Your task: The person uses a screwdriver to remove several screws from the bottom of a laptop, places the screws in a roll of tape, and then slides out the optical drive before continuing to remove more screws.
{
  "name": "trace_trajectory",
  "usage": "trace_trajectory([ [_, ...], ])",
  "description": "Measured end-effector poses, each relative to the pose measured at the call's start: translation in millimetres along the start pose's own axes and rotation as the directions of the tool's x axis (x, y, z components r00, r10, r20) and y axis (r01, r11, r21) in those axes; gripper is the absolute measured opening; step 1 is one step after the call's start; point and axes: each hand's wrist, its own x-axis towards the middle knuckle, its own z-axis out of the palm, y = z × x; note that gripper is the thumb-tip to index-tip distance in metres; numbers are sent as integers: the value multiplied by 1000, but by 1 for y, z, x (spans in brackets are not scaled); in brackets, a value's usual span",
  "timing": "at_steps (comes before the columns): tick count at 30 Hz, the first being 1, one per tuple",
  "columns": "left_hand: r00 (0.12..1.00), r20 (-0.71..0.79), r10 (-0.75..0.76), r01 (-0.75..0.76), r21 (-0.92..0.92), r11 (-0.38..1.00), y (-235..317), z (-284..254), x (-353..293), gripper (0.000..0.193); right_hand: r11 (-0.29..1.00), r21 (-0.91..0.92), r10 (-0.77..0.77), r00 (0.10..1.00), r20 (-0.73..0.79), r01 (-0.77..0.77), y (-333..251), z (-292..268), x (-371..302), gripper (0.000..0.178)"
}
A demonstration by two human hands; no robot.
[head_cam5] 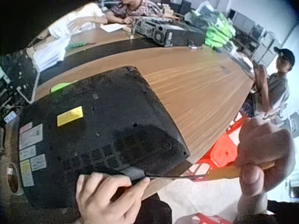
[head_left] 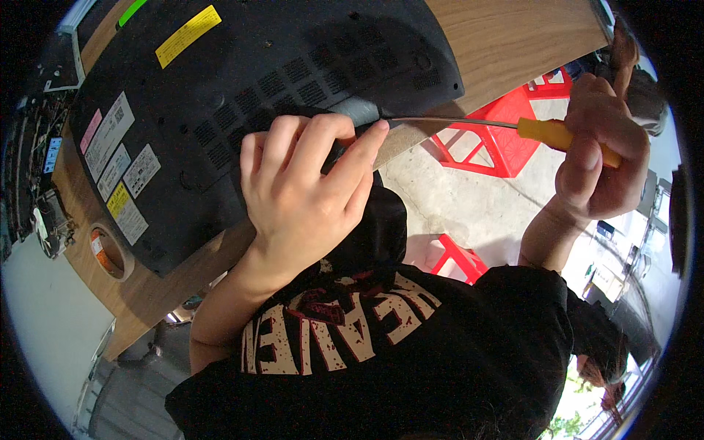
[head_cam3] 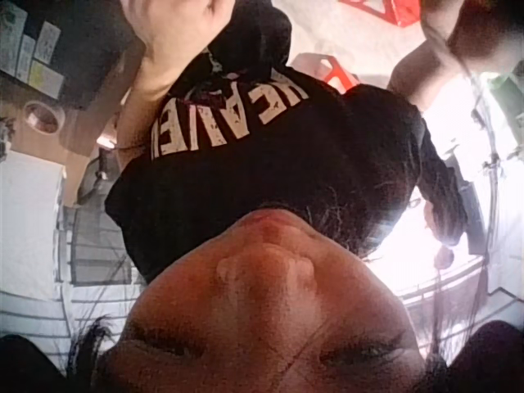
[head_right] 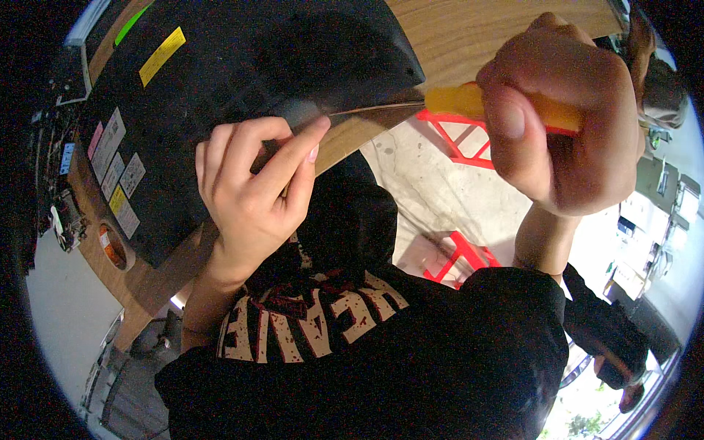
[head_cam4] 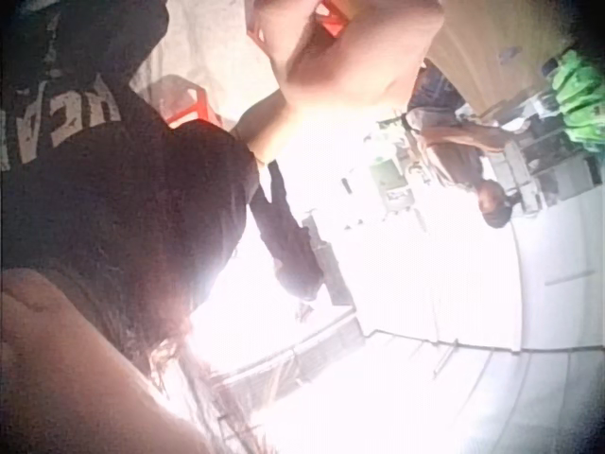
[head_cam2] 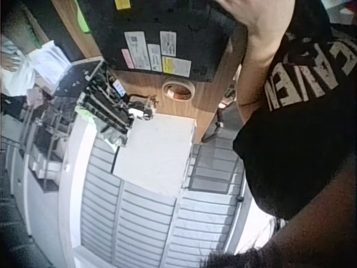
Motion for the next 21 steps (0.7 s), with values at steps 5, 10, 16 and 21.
trace_trajectory([
  [5,1000,-15,-7,7,-15,1000,0,1,-1,25,995,90,-45,987,155,31,-6,-9,5,32],
  [10,999,-48,7,-7,-5,1000,0,5,-2,24,998,-48,-39,976,212,50,-28,-12,5,38],
  [16,995,-100,5,-6,-14,1000,1,8,-2,26,980,-3,-193,946,261,200,-46,-9,2,31],
  [21,999,-27,-20,19,-43,999,3,3,-1,28,942,-19,-305,882,359,334,-50,-9,1,33],
])
